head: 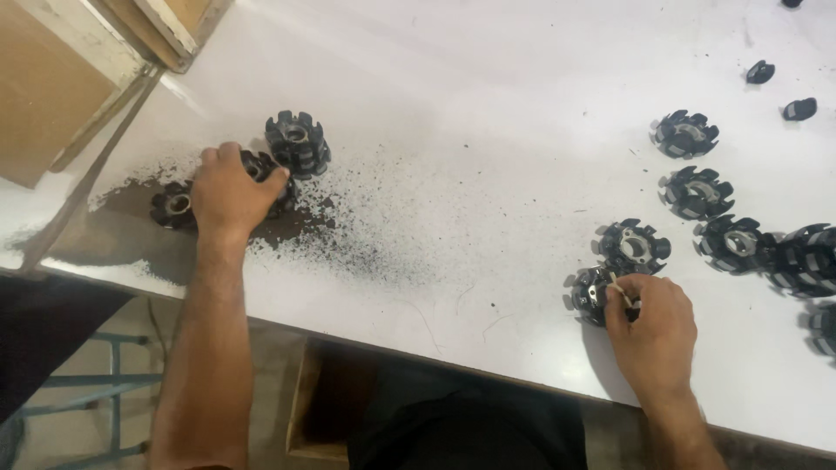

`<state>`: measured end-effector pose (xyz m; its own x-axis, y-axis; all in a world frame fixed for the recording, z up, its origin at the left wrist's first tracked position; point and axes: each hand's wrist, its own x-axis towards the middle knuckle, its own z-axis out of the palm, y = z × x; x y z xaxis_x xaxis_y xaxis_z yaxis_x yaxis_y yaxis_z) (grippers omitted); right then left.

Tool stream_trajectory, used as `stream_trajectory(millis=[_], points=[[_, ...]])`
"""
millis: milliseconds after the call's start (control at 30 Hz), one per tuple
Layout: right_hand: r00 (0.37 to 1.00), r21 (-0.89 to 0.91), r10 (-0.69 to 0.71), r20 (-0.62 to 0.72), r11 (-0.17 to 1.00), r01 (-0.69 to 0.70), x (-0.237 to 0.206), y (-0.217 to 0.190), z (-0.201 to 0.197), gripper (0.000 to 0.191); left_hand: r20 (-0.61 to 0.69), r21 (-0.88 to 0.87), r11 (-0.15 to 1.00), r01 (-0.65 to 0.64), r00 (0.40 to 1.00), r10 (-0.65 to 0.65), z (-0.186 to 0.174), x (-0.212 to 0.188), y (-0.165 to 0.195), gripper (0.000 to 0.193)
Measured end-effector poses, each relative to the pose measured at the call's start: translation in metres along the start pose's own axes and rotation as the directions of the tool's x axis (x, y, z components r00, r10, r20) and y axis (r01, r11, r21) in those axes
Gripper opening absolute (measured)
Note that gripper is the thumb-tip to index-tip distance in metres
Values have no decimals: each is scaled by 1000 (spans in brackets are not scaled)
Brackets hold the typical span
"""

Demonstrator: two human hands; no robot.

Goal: The person sits at a white workbench covered with omniwheels and black dust, fitting black rollers into the metal hubs of the wheels one at a time and pressing them into place, occasionally repositioning wheels and gathering finished wheels into a pile on the table.

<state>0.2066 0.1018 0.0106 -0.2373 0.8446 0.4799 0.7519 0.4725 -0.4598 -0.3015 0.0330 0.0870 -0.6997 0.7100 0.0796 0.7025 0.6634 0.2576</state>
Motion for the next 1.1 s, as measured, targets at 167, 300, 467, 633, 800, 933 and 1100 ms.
stream_trajectory(millis=[167, 300, 467, 633, 800, 933, 1100], points=[[995, 214, -78, -59, 973, 89, -14, -19, 6, 13, 254, -18, 951, -309, 919, 303, -7, -49, 7, 96], [964, 510, -204, 173, 855, 90, -30, -81, 46, 15, 188, -98, 920, -380, 901, 392, -20, -103, 23, 115], [716, 750, -538, 445, 660, 30, -59, -135, 65, 14, 268, -75, 981, -177, 944, 190, -1, -154, 70, 121], [816, 799, -391, 426, 585, -136, -67, -93, 35, 16, 23, -200, 854, -481, 869, 495, 15, -162, 71, 115], [883, 711, 206, 421, 530, -463, -80, -18, 5, 20, 205, -218, 691, -689, 660, 723, -4, -139, 67, 103], [888, 778, 368, 275, 458, -430, -90, 8, -5, 26, 346, -217, 768, -602, 688, 637, -16, -143, 92, 110], [928, 820, 333, 167, 476, -318, -87, -4, 6, 24, 223, -442, 588, -677, 552, 803, 32, -214, 146, 112]])
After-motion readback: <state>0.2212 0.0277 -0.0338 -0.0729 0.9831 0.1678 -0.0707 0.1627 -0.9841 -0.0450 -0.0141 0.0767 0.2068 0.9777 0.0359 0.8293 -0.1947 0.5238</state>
